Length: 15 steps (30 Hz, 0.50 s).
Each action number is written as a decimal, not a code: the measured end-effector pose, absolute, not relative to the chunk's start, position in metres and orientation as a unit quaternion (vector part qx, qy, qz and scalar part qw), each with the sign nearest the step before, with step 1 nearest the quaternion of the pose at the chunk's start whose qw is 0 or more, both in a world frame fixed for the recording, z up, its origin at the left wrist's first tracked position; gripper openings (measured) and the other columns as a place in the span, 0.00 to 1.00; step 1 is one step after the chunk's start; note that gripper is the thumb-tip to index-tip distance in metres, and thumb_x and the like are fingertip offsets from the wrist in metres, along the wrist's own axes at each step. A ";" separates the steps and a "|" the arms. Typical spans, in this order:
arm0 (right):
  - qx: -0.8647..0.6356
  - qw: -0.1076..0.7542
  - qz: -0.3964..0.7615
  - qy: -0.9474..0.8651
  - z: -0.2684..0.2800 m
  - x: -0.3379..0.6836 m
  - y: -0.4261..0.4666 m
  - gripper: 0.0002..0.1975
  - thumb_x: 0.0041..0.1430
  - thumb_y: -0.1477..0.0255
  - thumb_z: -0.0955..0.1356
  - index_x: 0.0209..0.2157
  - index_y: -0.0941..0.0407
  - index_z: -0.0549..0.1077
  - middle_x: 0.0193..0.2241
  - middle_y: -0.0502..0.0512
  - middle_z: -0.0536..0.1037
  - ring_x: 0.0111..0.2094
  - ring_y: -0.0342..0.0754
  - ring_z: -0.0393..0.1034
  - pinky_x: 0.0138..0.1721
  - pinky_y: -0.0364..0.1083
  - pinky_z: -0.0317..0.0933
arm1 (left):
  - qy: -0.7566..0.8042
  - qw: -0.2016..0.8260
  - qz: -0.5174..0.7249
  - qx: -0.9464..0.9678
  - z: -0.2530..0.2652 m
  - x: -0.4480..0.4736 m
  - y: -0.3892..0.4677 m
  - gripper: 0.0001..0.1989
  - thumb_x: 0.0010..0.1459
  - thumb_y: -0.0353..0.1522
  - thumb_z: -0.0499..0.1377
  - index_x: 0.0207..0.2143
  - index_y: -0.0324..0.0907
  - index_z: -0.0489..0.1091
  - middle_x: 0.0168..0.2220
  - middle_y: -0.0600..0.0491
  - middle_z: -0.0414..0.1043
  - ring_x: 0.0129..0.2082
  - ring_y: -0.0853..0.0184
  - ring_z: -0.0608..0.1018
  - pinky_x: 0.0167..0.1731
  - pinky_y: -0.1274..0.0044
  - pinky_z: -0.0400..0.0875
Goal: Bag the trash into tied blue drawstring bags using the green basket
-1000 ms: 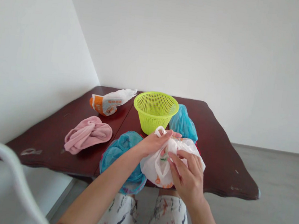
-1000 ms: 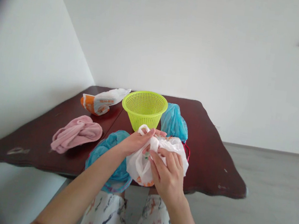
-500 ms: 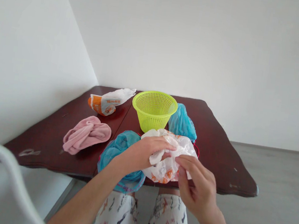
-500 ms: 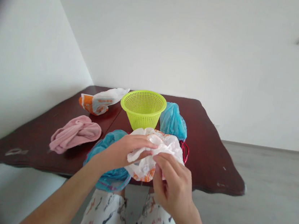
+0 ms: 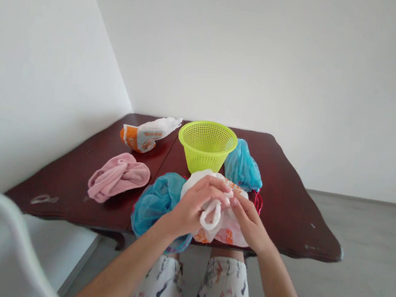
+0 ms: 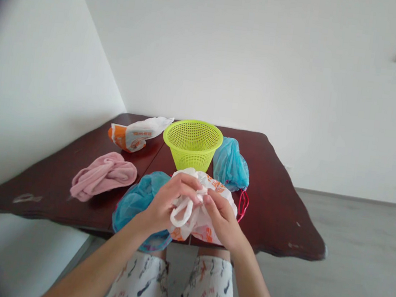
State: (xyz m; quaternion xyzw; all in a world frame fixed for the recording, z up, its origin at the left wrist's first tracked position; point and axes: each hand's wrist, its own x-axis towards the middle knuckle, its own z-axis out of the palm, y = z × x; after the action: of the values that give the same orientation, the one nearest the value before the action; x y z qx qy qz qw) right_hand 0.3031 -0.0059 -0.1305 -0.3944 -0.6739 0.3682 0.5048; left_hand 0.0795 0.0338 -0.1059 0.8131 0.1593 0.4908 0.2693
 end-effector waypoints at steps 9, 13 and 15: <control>-0.331 0.507 0.505 -0.615 -0.137 0.300 0.007 0.30 0.74 0.39 0.74 0.51 0.52 0.89 0.39 0.57 0.88 0.37 0.53 0.81 0.36 0.49 0.78 | 0.150 0.376 0.512 0.758 -0.117 0.092 0.035 0.10 0.87 0.44 0.54 0.60 0.51 0.69 0.61 0.44 0.74 0.63 0.56 0.80 0.67 0.58 0.78; -0.378 0.534 0.512 -0.556 -0.139 0.292 0.016 0.27 0.72 0.40 0.76 0.43 0.50 0.89 0.34 0.53 0.85 0.32 0.50 0.77 0.33 0.47 0.73 | 0.216 0.279 0.514 0.782 -0.123 0.091 0.038 0.16 0.87 0.44 0.53 0.68 0.51 0.67 0.67 0.41 0.71 0.67 0.54 0.76 0.71 0.57 0.74; -0.408 0.564 0.468 -0.544 -0.138 0.289 0.022 0.25 0.71 0.42 0.78 0.40 0.50 0.88 0.34 0.53 0.84 0.32 0.50 0.75 0.33 0.46 0.71 | 0.253 0.228 0.513 0.788 -0.124 0.090 0.039 0.19 0.88 0.43 0.51 0.73 0.50 0.67 0.68 0.40 0.73 0.69 0.53 0.76 0.73 0.56 0.72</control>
State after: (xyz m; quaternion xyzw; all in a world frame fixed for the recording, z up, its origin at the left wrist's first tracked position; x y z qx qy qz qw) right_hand 0.2888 0.0223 -0.1377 -0.4084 -0.5444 0.4682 0.5635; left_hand 0.0904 0.0393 -0.1235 0.7876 0.2531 0.5134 0.2281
